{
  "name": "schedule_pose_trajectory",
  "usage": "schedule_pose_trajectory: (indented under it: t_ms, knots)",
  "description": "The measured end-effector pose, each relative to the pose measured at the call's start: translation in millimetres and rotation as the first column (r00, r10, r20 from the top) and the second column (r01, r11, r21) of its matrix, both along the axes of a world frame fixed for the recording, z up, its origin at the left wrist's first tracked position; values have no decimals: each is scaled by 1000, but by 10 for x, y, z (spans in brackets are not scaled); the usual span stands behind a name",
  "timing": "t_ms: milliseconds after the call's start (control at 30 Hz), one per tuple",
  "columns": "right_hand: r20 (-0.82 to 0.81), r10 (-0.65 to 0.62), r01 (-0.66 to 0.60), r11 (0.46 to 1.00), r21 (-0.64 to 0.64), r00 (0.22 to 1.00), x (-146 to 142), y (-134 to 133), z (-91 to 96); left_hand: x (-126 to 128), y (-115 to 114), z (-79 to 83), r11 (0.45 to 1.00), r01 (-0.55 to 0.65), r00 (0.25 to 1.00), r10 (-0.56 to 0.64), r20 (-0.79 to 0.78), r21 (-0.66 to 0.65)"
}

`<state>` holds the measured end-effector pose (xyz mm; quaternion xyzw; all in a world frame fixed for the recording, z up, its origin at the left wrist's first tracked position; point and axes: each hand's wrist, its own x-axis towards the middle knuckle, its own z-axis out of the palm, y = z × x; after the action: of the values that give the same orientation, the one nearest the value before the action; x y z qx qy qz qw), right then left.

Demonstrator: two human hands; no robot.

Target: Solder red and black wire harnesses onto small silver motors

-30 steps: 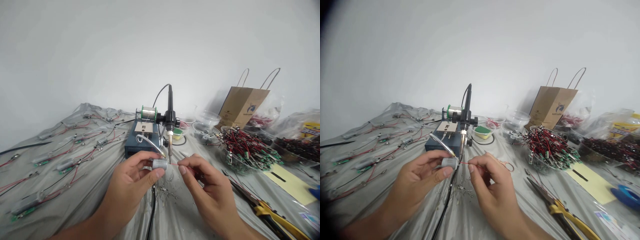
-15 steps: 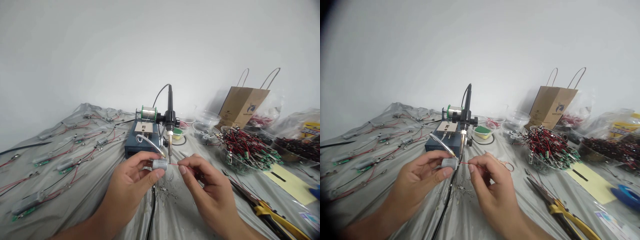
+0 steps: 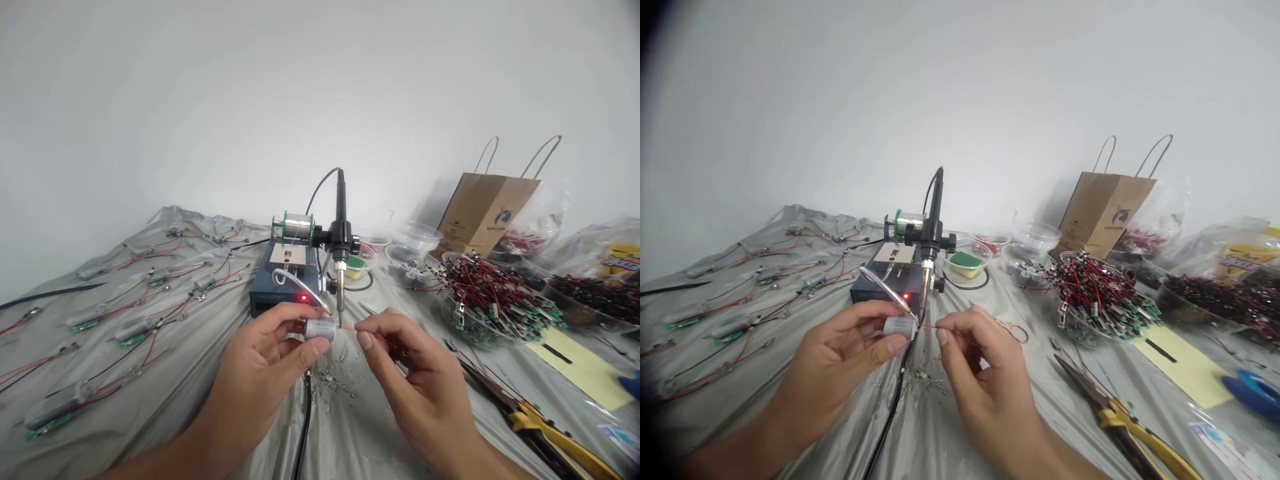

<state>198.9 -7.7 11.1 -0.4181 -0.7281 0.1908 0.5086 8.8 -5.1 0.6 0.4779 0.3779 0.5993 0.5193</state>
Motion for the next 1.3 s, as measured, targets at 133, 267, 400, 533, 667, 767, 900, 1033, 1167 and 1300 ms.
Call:
schedule_pose_trajectory:
  t_ms: [133,267,400,533,667,767,900,1033,1167,1300]
  knots:
    - [1,3,-3,1000,7,1000,6,-8,-2,1,5,0,1000,-4,1000,4,-9,5]
    - [5,14,-14,1000,12,1000,5,-2,1,-1,9,-7,1000,-11,1000,11,-13,11]
    - [12,5,-5,1000,18,1000,-1,4,8,-8,6,-14,1000,5,1000,-5,-13,11]
    - [15,5,-5,1000,23,1000,1,-3,-1,-10,14,-17,1000,0,1000,0,-17,14]
    - [14,6,-7,1000,21,1000,10,-12,-13,-9,17,-21,1000,-13,1000,14,-21,16]
    - [16,8,-8,1000,19,1000,10,-12,-13,-11,14,-25,1000,-14,1000,15,-20,15]
    - [18,9,-9,1000,11,1000,8,-14,-10,-10,12,-25,1000,-5,1000,5,-6,13]
    - [16,13,-13,1000,11,1000,12,-16,-11,-8,11,-18,1000,-15,1000,15,-22,11]
    - [20,6,-6,1000,7,1000,16,-12,-21,-6,10,-18,999,-30,999,30,-36,22]
    - [20,6,-6,1000,3,1000,14,-9,-28,-2,14,-31,999,-29,999,30,-29,25]
